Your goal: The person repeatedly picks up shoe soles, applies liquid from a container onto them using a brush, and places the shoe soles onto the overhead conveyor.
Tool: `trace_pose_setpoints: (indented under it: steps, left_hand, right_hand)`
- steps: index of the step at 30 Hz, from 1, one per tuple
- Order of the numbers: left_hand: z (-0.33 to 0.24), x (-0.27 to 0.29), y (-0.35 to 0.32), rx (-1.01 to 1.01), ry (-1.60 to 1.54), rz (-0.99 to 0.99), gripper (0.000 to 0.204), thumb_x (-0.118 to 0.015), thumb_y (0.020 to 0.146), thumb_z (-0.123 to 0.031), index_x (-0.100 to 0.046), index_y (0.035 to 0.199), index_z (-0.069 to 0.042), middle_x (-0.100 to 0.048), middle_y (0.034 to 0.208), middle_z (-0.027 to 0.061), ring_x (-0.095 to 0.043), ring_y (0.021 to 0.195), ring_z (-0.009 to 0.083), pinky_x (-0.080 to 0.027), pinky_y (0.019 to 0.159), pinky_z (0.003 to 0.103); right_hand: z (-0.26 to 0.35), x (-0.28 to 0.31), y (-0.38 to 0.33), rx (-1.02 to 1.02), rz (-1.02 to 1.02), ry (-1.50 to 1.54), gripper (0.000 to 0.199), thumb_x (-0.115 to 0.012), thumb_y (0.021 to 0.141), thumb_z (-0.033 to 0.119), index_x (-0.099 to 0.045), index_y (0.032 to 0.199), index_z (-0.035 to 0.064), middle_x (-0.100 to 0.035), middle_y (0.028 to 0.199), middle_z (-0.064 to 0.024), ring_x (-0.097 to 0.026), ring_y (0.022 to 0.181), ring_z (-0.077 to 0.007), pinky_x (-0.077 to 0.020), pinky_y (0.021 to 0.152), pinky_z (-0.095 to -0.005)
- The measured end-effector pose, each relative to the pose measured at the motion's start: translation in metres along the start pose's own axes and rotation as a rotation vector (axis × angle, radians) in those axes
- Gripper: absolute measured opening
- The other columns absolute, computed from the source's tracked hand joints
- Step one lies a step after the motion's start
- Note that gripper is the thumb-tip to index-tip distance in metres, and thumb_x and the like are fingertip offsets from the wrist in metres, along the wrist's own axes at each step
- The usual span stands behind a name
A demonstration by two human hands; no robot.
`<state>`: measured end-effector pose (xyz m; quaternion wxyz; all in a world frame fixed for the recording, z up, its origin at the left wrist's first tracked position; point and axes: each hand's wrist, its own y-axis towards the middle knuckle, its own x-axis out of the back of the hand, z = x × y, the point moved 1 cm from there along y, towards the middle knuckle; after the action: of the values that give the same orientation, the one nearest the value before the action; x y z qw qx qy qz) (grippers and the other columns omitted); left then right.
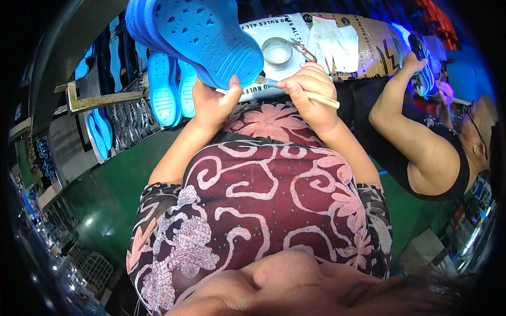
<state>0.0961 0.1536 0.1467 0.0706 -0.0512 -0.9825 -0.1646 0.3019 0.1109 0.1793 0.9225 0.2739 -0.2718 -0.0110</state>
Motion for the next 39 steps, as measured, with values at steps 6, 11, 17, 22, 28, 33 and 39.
trace_pose_setpoints:
  steps: [6, 11, 17, 22, 28, 33, 39]
  left_hand:
    - [0.003, 0.001, 0.002, -0.044, 0.030, -0.013, 0.037, -0.061, 0.070, -0.004, -0.049, 0.104, 0.003, -0.061, 0.090, 0.0125, -0.060, 0.080, 0.0176, -0.047, 0.073, 0.029]
    - [-0.004, -0.001, 0.004, 0.014, 0.024, -0.019, 0.039, -0.061, 0.070, -0.004, -0.048, 0.106, 0.004, -0.061, 0.092, 0.0129, -0.060, 0.082, 0.0177, -0.047, 0.074, 0.029]
    - [-0.002, -0.001, 0.008, 0.037, -0.042, -0.028, 0.041, -0.061, 0.071, -0.005, -0.046, 0.108, 0.004, -0.061, 0.094, 0.0131, -0.060, 0.084, 0.0179, -0.047, 0.076, 0.030]
    - [-0.006, 0.000, 0.004, 0.084, -0.017, 0.028, 0.042, -0.059, 0.074, -0.004, -0.044, 0.112, 0.005, -0.058, 0.100, 0.0137, -0.058, 0.090, 0.0193, -0.045, 0.081, 0.031]
    - [-0.006, 0.001, 0.003, 0.117, -0.024, 0.040, 0.042, -0.057, 0.076, -0.001, -0.043, 0.115, 0.005, -0.056, 0.106, 0.0138, -0.056, 0.095, 0.0207, -0.042, 0.087, 0.032]
    - [-0.004, 0.000, 0.009, 0.061, -0.010, 0.002, 0.043, -0.061, 0.071, -0.005, -0.045, 0.110, 0.005, -0.060, 0.095, 0.0133, -0.060, 0.086, 0.0180, -0.047, 0.077, 0.030]
    - [-0.041, 0.024, 0.030, -0.005, -0.019, 0.105, 0.042, -0.062, 0.076, -0.007, -0.046, 0.114, 0.003, -0.058, 0.102, 0.0128, -0.057, 0.091, 0.0198, -0.045, 0.082, 0.033]
  right_hand:
    - [-0.003, 0.004, -0.005, -0.102, -0.011, 0.131, 0.027, -0.051, 0.087, 0.021, -0.066, 0.072, 0.0036, -0.063, 0.065, -0.0045, -0.057, 0.063, -0.0176, -0.0401, 0.080, -0.0361]
    - [-0.001, 0.001, 0.001, -0.112, -0.061, 0.134, 0.027, -0.051, 0.088, 0.021, -0.065, 0.074, 0.0031, -0.061, 0.062, -0.0039, -0.054, 0.060, -0.0169, -0.0397, 0.079, -0.0352]
    - [0.001, 0.004, -0.001, -0.164, -0.060, 0.169, 0.029, -0.048, 0.089, 0.019, -0.063, 0.071, 0.0021, -0.060, 0.061, -0.0052, -0.053, 0.058, -0.0172, -0.0392, 0.082, -0.0356]
    - [-0.002, 0.001, 0.001, -0.119, -0.079, 0.140, 0.028, -0.051, 0.088, 0.019, -0.063, 0.070, 0.0020, -0.060, 0.063, -0.0068, -0.056, 0.062, -0.0189, -0.0396, 0.080, -0.0354]
    - [-0.005, 0.009, 0.006, -0.072, -0.036, -0.023, 0.025, -0.052, 0.086, 0.015, -0.062, 0.069, 0.0007, -0.059, 0.063, -0.0079, -0.054, 0.062, -0.0207, -0.0402, 0.077, -0.0348]
    - [-0.009, 0.019, 0.002, -0.051, -0.140, -0.024, 0.027, -0.049, 0.087, 0.015, -0.061, 0.069, -0.0007, -0.059, 0.063, -0.0070, -0.053, 0.062, -0.0198, -0.0400, 0.077, -0.0346]
    - [-0.014, 0.029, -0.007, -0.099, -0.204, 0.051, 0.028, -0.048, 0.089, 0.016, -0.060, 0.071, -0.0029, -0.057, 0.066, -0.0090, -0.052, 0.061, -0.0180, -0.0420, 0.059, -0.0281]
